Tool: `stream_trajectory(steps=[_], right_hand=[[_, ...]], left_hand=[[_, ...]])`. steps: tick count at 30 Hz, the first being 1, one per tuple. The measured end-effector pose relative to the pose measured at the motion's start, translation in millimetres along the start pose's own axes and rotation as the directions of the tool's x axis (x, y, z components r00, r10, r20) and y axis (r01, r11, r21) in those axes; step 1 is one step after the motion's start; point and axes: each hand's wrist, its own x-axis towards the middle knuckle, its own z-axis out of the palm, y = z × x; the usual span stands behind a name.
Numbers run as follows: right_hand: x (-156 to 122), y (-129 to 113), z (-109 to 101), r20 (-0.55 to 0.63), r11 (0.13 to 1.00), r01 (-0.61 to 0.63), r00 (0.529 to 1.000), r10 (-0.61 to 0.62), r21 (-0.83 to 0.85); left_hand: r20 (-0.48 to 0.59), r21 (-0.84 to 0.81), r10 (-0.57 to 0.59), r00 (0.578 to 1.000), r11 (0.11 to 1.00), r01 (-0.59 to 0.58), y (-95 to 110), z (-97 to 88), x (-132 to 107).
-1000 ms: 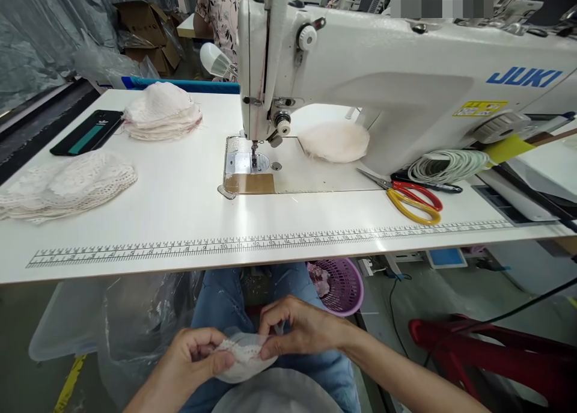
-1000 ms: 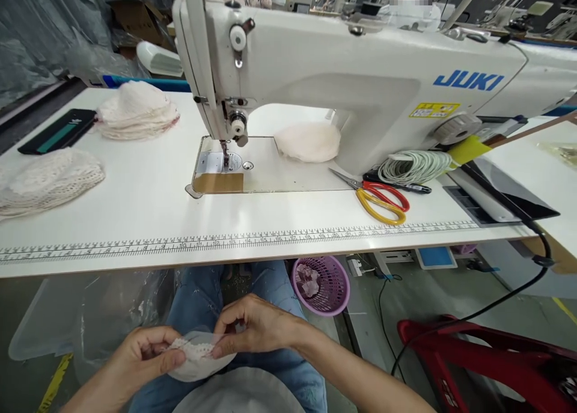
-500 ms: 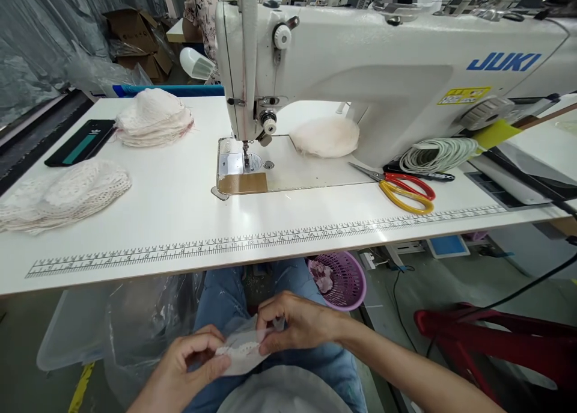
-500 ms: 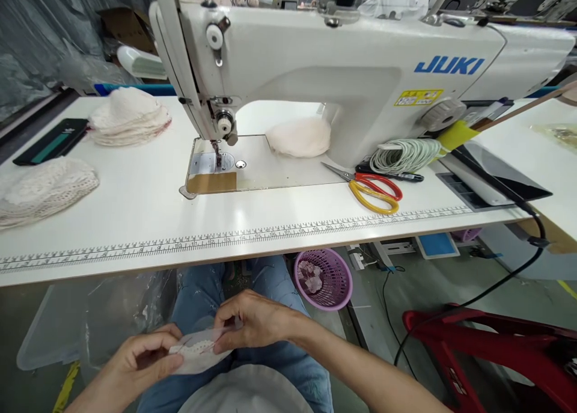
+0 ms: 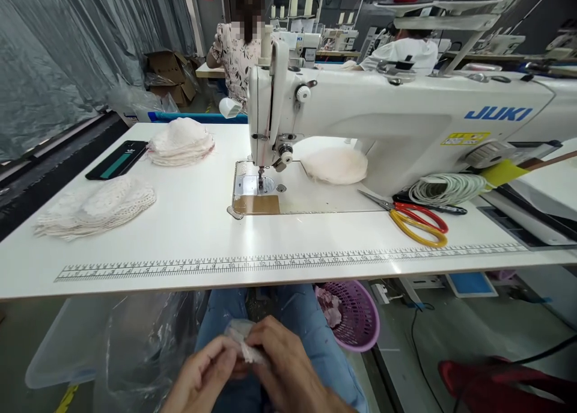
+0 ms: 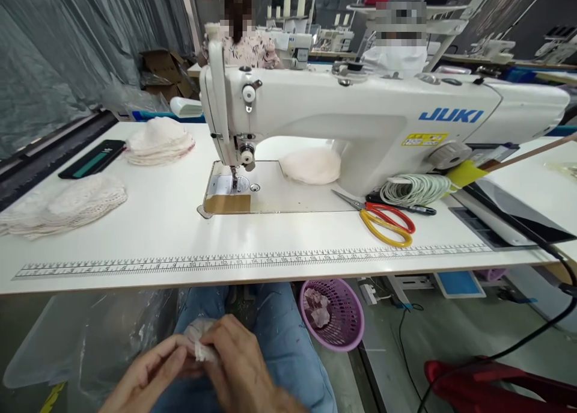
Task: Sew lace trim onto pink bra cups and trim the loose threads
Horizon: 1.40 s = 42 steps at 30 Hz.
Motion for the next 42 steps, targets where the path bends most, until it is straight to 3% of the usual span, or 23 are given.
stream_trajectory(steps=[2,4,6,7,9,11,13,18,21,24,29,33,39,42], right_hand=[[7,0,-8,0.011,0.955,-0.193,0.981,0.196,0.224],[12,-2,-16,0.114,0.826,-0.378,0.924,0.365,0.417],[15,-3,-23,0.262,0.717,-0.475,0.880,0.396,0.510],[15,-3,-27,0.316,0.696,-0.494,0.869,0.381,0.521],[14,-2,-34,0.374,0.698,-0.500,0.862,0.343,0.512],[13,1,-43,0.386,0.714,-0.500,0.859,0.337,0.490],[12,5,-49,0.394,0.710,-0.521,0.846,0.358,0.474],[14,6,-48,0.492,0.674,-0.608,0.776,0.394,0.419],[18,5,-39,0.489,0.672,-0.623,0.765,0.419,0.400],[19,5,-34,0.502,0.682,-0.625,0.759,0.415,0.381],[17,6,-38,0.472,0.722,-0.607,0.770,0.430,0.331],[17,2,-44,0.472,0.732,-0.603,0.770,0.429,0.317],[20,0,-54,0.521,0.798,-0.545,0.773,0.361,0.257],[20,2,-59,0.547,0.804,-0.547,0.758,0.357,0.233]], left_hand=[[-0.103,0.176,0.024,0.994,0.984,-0.005,1,-6.6,-4],[-0.242,0.373,0.142,0.960,0.927,-0.043,1,-12.8,-6],[-0.275,0.495,0.253,0.928,0.864,-0.089,1,-17.5,-2],[-0.230,0.512,0.243,0.942,0.853,-0.095,2,-19.2,1],[-0.051,0.489,0.098,0.994,0.870,-0.061,5,-21.8,7],[0.125,0.457,-0.032,0.992,0.889,-0.029,9,-23.7,11],[0.204,0.433,-0.060,0.977,0.900,-0.036,12,-24.7,11],[0.191,0.300,-0.059,0.980,0.954,-0.002,12,-24.8,3],[0.200,0.252,-0.025,0.979,0.967,-0.027,8,-22.9,1],[0.195,0.359,0.013,0.981,0.929,-0.084,7,-19.9,2],[0.050,0.593,0.127,0.991,0.795,-0.132,2,-19.5,1],[0.006,0.485,0.060,0.998,0.873,-0.055,1,-19.7,-1],[0.146,0.558,0.004,0.989,0.825,-0.086,12,-16.2,4],[0.236,0.439,-0.005,0.972,0.893,-0.102,19,-17.2,6]])
